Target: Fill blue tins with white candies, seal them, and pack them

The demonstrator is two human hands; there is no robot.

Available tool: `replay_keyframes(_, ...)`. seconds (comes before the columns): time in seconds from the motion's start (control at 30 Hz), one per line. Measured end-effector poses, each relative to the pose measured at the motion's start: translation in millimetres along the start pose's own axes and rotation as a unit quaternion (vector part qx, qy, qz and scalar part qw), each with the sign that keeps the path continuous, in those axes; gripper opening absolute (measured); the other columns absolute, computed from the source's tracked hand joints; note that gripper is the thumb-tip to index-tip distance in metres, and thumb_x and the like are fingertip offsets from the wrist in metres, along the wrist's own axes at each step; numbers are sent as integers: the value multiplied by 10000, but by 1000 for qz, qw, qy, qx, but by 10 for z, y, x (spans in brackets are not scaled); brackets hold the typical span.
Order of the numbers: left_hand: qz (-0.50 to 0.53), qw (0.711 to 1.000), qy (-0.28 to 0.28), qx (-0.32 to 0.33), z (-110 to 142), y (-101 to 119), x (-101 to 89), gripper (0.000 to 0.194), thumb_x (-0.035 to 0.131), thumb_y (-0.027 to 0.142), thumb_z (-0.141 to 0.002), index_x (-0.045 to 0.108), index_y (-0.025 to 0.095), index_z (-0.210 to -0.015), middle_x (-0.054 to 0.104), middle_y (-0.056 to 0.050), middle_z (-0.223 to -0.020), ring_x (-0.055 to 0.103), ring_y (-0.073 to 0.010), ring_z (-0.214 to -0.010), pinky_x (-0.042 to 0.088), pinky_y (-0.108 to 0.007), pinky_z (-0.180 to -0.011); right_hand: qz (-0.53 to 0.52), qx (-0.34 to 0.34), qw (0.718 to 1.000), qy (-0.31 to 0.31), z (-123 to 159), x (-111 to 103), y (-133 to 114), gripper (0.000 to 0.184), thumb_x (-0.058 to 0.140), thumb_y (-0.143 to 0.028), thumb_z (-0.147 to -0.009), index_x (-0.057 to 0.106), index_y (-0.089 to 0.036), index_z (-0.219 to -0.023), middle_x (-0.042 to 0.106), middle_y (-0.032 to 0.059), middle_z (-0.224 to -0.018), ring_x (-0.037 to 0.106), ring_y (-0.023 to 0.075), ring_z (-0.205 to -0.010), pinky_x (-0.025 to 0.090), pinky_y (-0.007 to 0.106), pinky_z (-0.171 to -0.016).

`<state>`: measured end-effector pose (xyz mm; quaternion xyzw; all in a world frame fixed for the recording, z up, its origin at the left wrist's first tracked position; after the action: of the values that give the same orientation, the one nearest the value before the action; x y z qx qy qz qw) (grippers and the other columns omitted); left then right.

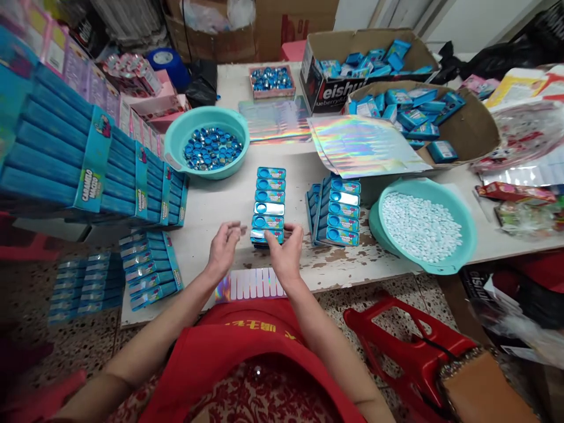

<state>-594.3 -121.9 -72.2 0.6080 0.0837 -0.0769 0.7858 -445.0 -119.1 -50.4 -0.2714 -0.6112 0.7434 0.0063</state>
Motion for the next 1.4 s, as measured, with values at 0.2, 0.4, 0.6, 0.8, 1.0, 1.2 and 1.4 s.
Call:
replay_keyframes(0.2,-122,987,-101,42,219,-207,48,743,548,540,-771,357,170,-1386,227,-136,-1518,123,-316,-1409,161,-476,-1109,-19,-26,999,10,-28,-10,18,398,613,-369,-707,454,-179,-1018,535,76,-986,538,192,-883,475,365,-789)
replay_keyframes(0.4,-118,966,-135,-187,208,-934,-658,414,692,461,-587,669,161,-871,688,-100,-897,607,-269,-914,463,-348,-798,-24,-154,988,13,429,-206,85,233,551,-294,-821,490,-213,-1031,518,46,-947,536,163,-841,466,327,-771)
replay_keyframes(0.6,35,943,-118,-309,495,-1155,-691,285,680,382,-528,564,154,-654,500,57,-486,453,-89,-449,342,-205,-467,145,-220,866,-425,803,457,474,235,548,-200,-843,560,-186,-1077,558,66,-954,556,174,-853,486,298,-754)
replay_keyframes(0.8,-2,944,-59,-324,517,-1082,-664,214,640,353,-582,575,152,-616,540,22,-508,486,-105,-481,359,-214,-466,323,-242,770,-494,860,898,691,368,596,-186,-815,536,-140,-1175,530,137,-1134,492,248,-1051,428,366,-907)
replay_keyframes(1.0,-4,942,-40,-334,533,-1115,-626,185,598,335,-642,544,159,-639,504,31,-486,471,-108,-461,353,-215,-454,309,-278,755,-507,880,833,618,270,587,-156,-818,585,-171,-1088,559,105,-1142,509,222,-1042,428,315,-883)
replay_keyframes(1.2,-50,952,-20,-302,467,-1142,-613,154,556,300,-693,548,162,-627,497,23,-518,508,-137,-569,402,-241,-553,189,-179,861,-437,794,750,409,53,593,-169,-811,585,-188,-762,608,22,-762,554,165,-755,430,270,-702)
replay_keyframes(1.4,1,992,37,-123,462,-637,-671,318,496,429,-802,597,179,-970,640,-72,-1025,553,-207,-993,429,-310,-842,-19,-50,946,-321,643,234,-144,157,617,-312,-789,553,-194,-708,554,-33,-629,487,108,-569,395,228,-559)
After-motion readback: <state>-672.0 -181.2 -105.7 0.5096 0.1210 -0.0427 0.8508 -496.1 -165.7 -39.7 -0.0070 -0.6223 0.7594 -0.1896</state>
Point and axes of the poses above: each hand's wrist, its own z-axis away from the middle knuckle, its own x-axis out of the palm, y = z × x, the point moved 2 cm from there along -z, towards the middle knuckle
